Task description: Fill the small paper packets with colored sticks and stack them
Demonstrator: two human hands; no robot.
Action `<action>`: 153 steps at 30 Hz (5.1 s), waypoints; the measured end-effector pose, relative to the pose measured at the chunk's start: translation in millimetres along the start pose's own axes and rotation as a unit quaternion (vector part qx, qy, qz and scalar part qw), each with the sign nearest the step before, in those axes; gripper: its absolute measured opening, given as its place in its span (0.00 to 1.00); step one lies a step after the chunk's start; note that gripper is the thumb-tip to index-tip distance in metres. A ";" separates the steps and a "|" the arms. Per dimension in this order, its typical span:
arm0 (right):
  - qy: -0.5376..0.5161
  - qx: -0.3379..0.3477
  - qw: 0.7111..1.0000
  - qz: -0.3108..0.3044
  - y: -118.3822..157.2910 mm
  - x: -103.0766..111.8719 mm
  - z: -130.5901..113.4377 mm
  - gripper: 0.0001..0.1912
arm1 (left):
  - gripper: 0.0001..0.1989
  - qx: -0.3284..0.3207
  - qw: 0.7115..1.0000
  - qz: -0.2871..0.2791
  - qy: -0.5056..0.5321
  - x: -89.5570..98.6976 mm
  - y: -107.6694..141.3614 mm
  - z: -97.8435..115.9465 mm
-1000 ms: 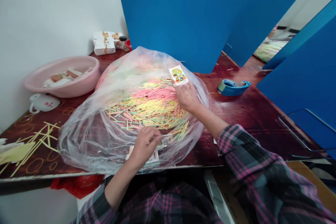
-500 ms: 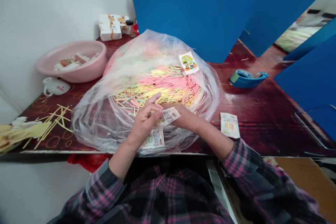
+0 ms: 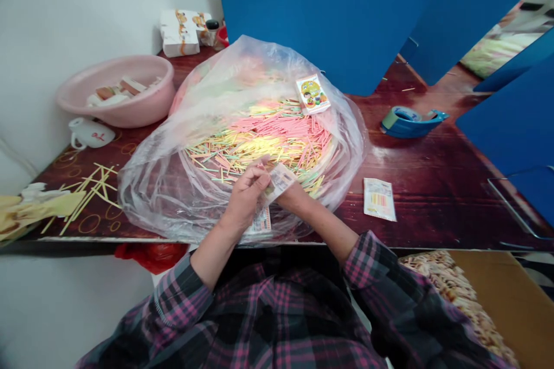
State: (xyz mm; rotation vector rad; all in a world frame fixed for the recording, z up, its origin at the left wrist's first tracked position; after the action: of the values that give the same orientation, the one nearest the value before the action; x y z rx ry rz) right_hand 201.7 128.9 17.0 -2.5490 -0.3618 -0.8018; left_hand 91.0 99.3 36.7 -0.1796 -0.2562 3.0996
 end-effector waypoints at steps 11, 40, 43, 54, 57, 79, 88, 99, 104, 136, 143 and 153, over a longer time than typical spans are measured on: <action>-0.318 -0.203 0.907 0.188 4.8 31.2 -7.8 0.15 | 0.18 0.129 0.966 0.105 0.196 8.5 9.3 1.2; -0.123 -0.115 0.969 0.180 26.8 47.1 -30.1 0.21 | 0.05 -0.004 0.992 0.110 -0.066 33.1 6.6 -8.6; -0.082 -0.111 0.979 0.150 29.1 42.5 -31.0 0.20 | 0.04 -0.053 0.983 0.105 -0.140 32.5 6.7 -0.7; -0.524 -0.228 0.768 0.291 17.4 39.2 -23.3 0.19 | 0.14 0.164 0.964 0.070 0.199 8.1 14.7 -5.6; -0.568 -0.182 0.734 0.326 7.1 33.9 -34.1 0.19 | 0.14 0.208 0.933 0.039 0.292 -9.8 21.0 -10.3; -0.303 -0.196 0.905 0.227 30.6 41.8 -31.7 0.17 | 0.07 -0.077 0.990 0.074 -0.095 32.6 13.1 -1.9; -0.122 -0.144 0.970 0.154 37.9 32.6 -38.9 0.20 | 0.05 -0.214 0.953 0.047 -0.208 26.8 16.4 9.3; -0.078 -0.144 0.984 0.076 43.3 28.4 -45.1 0.21 | 0.08 -0.218 0.947 0.005 -0.235 18.9 18.9 32.9; -0.313 -0.240 0.906 0.155 42.7 43.1 -38.3 0.19 | 0.05 -0.095 0.987 0.059 -0.115 27.7 15.2 19.3; -0.428 -0.183 0.811 0.355 21.0 28.3 -81.5 0.19 | 0.06 0.002 0.995 0.086 0.056 3.8 28.2 -9.7; -0.431 -0.203 0.801 0.363 21.5 31.4 -72.4 0.20 | 0.07 -0.003 0.995 0.077 0.057 3.5 28.4 -9.7; -0.407 -0.109 0.819 0.390 29.0 21.0 -79.2 0.15 | 0.06 -0.012 0.995 0.094 0.034 4.2 29.1 -11.4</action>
State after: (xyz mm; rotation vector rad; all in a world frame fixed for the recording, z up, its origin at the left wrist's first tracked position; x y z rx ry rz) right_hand 191.4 67.8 78.1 -2.7384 0.5611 0.6044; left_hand 87.7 72.6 20.3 -0.3264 -0.2906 3.2696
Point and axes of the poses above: each hand's wrist, its own y-axis away from the middle knuckle, its own x-axis out of the back of the hand, z = x × y, the point moved 4 cm from there along -y, towards the middle knuckle, and after that the axes turned 4 degrees about z, right-handed, at the moved point
